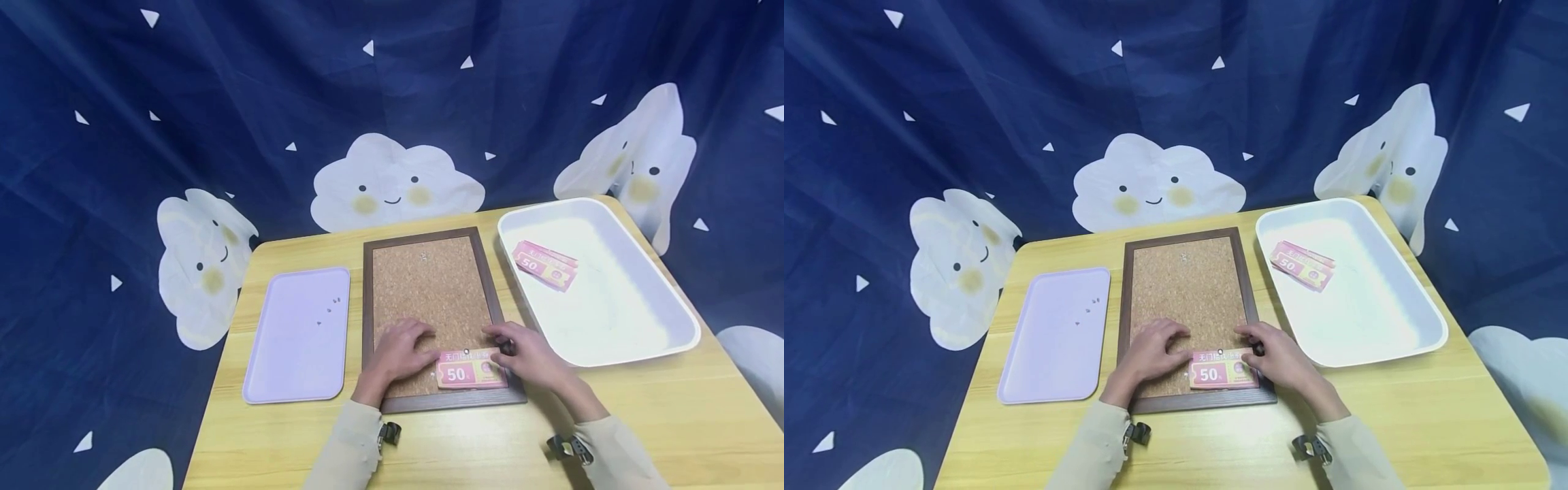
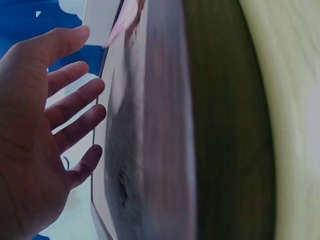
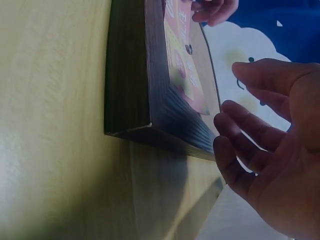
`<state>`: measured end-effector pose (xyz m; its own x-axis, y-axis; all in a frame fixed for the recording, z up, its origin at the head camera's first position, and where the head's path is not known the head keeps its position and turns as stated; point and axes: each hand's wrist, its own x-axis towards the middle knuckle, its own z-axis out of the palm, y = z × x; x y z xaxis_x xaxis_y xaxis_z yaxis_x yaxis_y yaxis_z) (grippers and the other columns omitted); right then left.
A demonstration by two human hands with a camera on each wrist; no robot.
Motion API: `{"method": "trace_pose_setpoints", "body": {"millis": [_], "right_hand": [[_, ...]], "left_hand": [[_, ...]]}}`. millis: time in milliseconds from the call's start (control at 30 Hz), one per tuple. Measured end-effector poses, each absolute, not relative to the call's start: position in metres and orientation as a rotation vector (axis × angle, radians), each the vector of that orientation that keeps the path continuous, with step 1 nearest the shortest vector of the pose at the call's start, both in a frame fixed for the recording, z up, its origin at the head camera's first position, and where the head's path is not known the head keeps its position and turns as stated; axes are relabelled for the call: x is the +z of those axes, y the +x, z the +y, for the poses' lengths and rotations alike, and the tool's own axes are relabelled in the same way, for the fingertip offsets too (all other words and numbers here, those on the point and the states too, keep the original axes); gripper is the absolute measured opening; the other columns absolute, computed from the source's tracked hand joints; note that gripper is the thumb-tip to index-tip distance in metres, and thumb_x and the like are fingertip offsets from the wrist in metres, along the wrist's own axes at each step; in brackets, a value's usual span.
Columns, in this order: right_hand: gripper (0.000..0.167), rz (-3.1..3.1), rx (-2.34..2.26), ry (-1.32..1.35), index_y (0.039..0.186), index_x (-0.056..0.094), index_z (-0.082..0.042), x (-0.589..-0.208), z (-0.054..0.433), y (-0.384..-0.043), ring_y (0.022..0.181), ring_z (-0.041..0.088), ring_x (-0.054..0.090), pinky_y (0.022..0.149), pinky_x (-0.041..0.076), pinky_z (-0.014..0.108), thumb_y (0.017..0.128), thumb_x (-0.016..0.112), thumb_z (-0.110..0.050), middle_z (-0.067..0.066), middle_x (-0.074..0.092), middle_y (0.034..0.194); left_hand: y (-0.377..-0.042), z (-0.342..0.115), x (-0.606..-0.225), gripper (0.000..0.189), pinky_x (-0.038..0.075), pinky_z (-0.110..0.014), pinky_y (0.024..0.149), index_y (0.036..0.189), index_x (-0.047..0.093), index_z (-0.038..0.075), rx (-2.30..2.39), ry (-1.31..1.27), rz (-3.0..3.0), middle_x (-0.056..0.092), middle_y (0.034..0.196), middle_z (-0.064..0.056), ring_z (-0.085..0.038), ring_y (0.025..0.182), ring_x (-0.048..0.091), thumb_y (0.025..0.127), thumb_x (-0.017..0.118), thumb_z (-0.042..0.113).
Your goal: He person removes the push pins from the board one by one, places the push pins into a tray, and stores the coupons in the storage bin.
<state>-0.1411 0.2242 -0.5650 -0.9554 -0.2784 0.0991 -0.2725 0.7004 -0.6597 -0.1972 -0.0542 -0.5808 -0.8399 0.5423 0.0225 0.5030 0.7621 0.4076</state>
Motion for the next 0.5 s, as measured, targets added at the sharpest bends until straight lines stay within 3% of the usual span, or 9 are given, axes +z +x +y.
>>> {"method": "trace_pose_setpoints", "body": {"millis": [500], "right_hand": [[0.049,2.876,-1.061,-0.452,0.12,0.065,-0.01,-0.568,0.22,-0.136,0.108,0.029,0.064,0.092,0.049,0.049,0.074,0.079,-0.01,0.006,0.069,0.114]], "left_hand": [[-0.187,-0.027,-0.575,0.044,0.042,-0.039,0.103,0.117,0.065,0.03,0.439,0.95,2.805,0.063,0.121,0.01,-0.013,0.118,0.055,0.08,0.066,0.053]]}}
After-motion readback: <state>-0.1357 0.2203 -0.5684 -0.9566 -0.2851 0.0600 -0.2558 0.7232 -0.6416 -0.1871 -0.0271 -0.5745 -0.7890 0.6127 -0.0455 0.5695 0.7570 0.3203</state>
